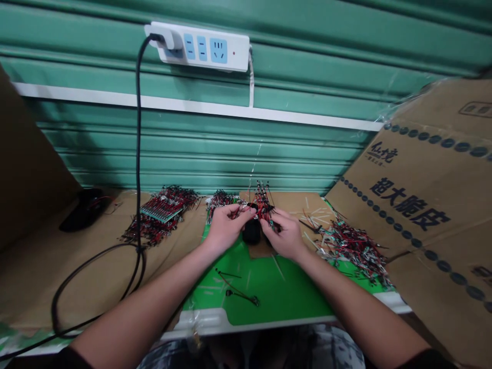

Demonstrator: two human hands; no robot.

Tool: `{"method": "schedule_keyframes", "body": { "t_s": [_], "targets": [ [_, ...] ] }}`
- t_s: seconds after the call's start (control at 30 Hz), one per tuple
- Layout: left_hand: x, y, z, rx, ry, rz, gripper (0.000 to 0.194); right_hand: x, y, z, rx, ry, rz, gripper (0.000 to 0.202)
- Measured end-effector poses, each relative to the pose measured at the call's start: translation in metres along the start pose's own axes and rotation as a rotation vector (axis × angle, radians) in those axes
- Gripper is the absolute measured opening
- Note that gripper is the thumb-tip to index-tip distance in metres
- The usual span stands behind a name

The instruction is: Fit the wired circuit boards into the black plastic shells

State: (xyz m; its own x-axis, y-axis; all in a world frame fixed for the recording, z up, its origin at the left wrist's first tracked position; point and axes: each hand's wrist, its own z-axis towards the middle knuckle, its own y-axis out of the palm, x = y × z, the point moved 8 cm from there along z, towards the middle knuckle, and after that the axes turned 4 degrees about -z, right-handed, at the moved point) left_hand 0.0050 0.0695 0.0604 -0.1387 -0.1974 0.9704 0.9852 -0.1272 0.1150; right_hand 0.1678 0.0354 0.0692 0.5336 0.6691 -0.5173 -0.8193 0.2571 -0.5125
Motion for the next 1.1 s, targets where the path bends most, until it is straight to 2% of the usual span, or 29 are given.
{"method": "schedule_keyframes", "body": {
  "t_s": [0.17, 0.3, 0.43, 0.63, 0.77, 0.93, 1.1],
  "targets": [
    [-0.003, 0.002, -0.001, -0.018, -0.026, -0.012, 0.05, 0.0, 0.001, -0.002, 0.018, -0.033, 0.003, 0.024],
    [-0.004, -0.002, 0.0, 0.015, -0.025, -0.009, 0.049, 0.0, 0.0, -0.002, 0.052, -0.062, 0.019, 0.021],
    [-0.004, -0.008, 0.002, 0.057, -0.008, -0.009, 0.046, 0.001, -0.001, -0.002, 0.059, -0.053, -0.001, 0.021],
    [-0.002, -0.009, 0.002, 0.059, 0.008, -0.033, 0.046, 0.002, -0.001, -0.003, 0.052, -0.035, -0.027, 0.018],
    [0.001, -0.009, 0.002, 0.059, 0.008, -0.071, 0.044, 0.004, -0.002, -0.002, 0.045, -0.019, -0.062, 0.024],
    [0.003, -0.01, 0.003, 0.055, 0.012, -0.136, 0.042, 0.006, -0.002, 0.0, 0.019, -0.007, -0.051, 0.022],
    [0.003, -0.012, 0.004, 0.067, 0.005, -0.134, 0.043, 0.01, -0.007, 0.002, 0.044, 0.03, -0.058, 0.032]
  ]
}}
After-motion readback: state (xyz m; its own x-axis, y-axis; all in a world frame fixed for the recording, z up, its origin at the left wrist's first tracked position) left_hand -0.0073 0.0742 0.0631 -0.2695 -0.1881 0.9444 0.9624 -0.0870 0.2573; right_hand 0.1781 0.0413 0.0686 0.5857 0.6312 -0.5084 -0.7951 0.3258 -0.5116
